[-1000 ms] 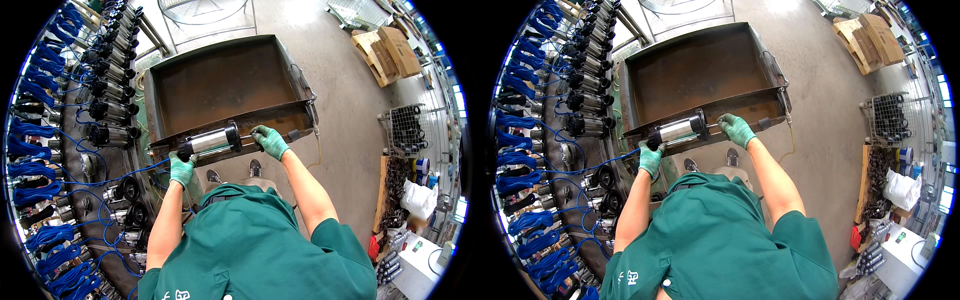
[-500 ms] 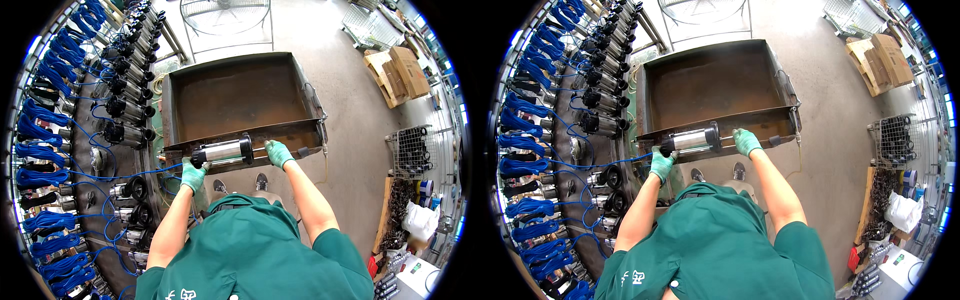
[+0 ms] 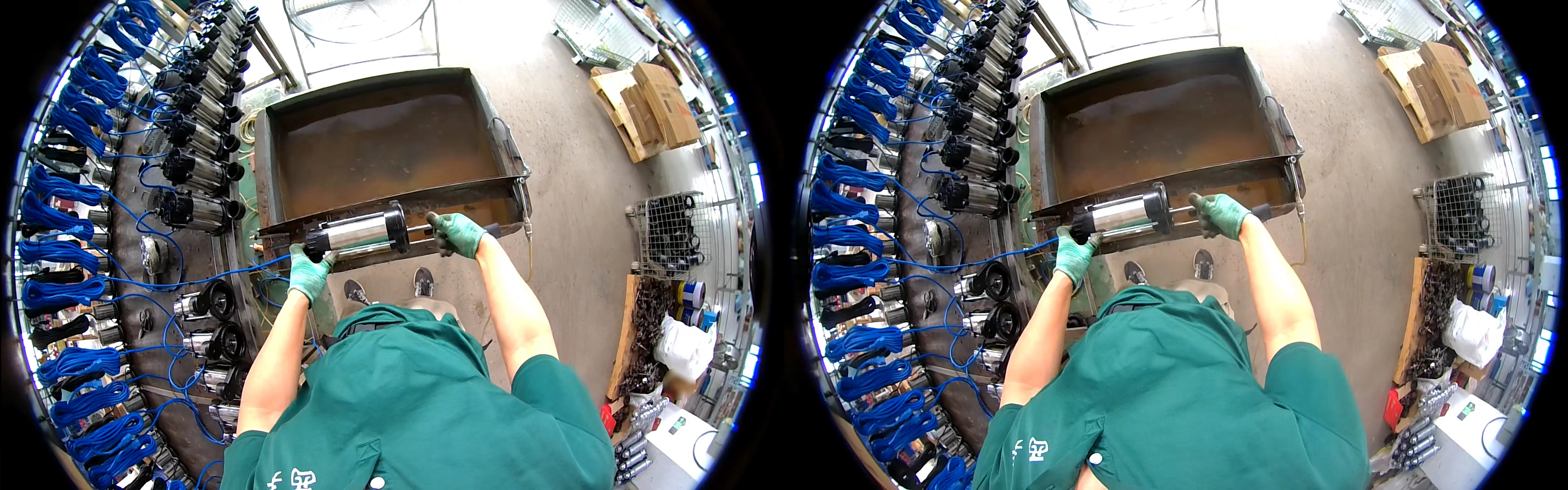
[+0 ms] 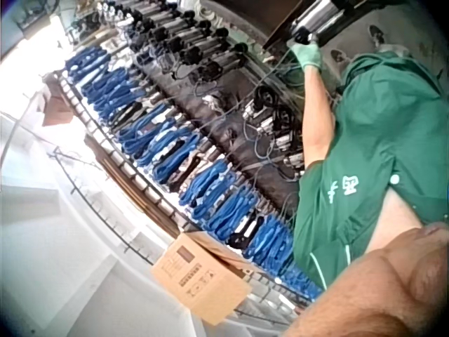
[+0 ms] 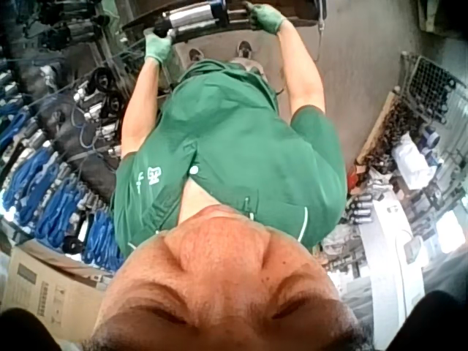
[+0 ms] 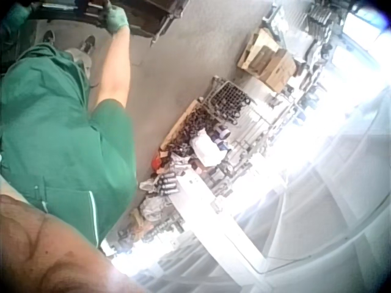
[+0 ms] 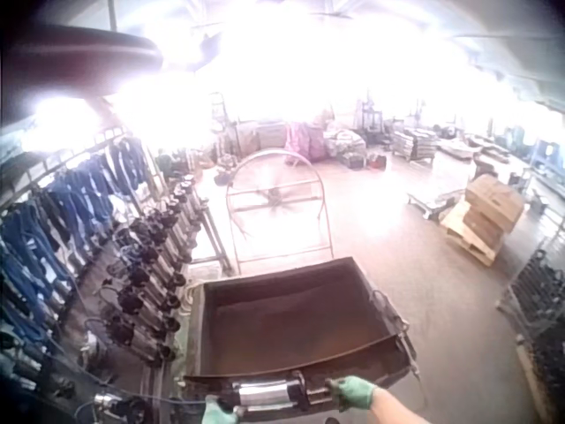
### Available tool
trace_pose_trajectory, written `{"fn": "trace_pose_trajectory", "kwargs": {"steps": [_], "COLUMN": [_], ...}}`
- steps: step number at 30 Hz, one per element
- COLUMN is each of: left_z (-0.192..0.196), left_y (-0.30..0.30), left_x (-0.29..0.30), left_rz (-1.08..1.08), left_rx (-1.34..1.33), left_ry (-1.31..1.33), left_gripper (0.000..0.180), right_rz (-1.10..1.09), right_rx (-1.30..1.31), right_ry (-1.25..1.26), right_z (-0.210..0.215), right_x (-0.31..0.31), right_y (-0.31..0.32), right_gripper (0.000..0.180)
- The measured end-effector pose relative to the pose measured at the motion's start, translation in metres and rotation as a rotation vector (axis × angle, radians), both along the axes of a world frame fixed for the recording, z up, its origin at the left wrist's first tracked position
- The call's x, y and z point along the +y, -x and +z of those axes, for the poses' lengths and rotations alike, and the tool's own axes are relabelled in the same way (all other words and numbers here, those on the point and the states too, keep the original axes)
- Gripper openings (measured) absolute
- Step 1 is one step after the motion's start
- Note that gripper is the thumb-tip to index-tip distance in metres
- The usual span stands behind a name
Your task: The person repeatedly picks up a cylindrical mechanical component, submerges it in a water-filled metal tray, and then removes it. This cycle is performed multiple times with the same object, likely as part of a functional or leak test.
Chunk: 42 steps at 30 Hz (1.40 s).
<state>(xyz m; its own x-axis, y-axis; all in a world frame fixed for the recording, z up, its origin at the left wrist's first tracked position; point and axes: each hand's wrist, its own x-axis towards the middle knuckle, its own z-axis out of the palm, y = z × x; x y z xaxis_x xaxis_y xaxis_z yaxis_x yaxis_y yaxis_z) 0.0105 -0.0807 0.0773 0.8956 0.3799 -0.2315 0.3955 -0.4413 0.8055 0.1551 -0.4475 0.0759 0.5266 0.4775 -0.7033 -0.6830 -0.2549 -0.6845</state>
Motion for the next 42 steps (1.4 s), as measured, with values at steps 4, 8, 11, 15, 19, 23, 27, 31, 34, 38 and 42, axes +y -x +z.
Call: {"fn": "trace_pose_trajectory", "kwargs": {"steps": [4, 8, 11, 15, 19, 23, 27, 31, 34, 38, 42], "left_z": [0.002, 0.004, 0.01, 0.009, -0.002, -0.007, 0.001, -0.003, -0.017, -0.001, -0.012], "left_y": [0.002, 0.003, 0.002, 0.003, 0.004, 0.005, -0.002, 0.007, 0.009, 0.0, 0.006], "left_x": [0.001, -0.001, -0.005, -0.004, 0.002, 0.002, -0.002, 0.003, 0.007, -0.002, 0.004], "left_rz": [0.011, 0.051, 0.06, 0.054, 0.077, 0.078, 0.062, 0.09, 0.089, 0.066, 0.09], "left_rx": [0.0, -0.017, -0.016, -0.018, 0.024, -0.021, 0.015, 0.015, 0.004, 0.017, 0.004], "left_ry": [0.03, 0.035, 0.051, 0.023, 0.071, 0.067, 0.126, 0.078, 0.017, 0.055, 0.136], "left_gripper": [0.061, 0.06, 0.057, 0.059, 0.06, 0.06, 0.061, 0.061, 0.061, 0.06, 0.058], "right_rz": [-0.079, -0.288, -0.299, -0.286, 0.085, 0.41, 0.105, -0.143, -0.174, -0.167, -0.04], "right_rx": [-0.02, 0.078, 0.063, 0.213, -0.071, -0.401, -0.759, 0.023, 0.142, 0.138, 0.092], "right_ry": [0.156, -0.133, -0.253, -0.104, 0.303, 0.627, 0.51, 0.094, -0.108, -0.134, 0.176], "right_z": [0.002, 0.001, 0.001, 0.02, 0.024, -0.002, -0.091, -0.022, 0.006, 0.017, 0.017], "right_x": [0.02, 0.026, 0.022, 0.024, 0.032, 0.044, 0.016, 0.021, 0.011, -0.002, 0.024], "right_y": [0.0, 0.012, 0.015, 0.011, -0.004, -0.011, 0.004, 0.005, 0.008, 0.009, -0.006], "right_gripper": [0.055, 0.04, 0.038, 0.055, 0.066, 0.07, 0.048, 0.03, 0.034, 0.041, 0.05]}}
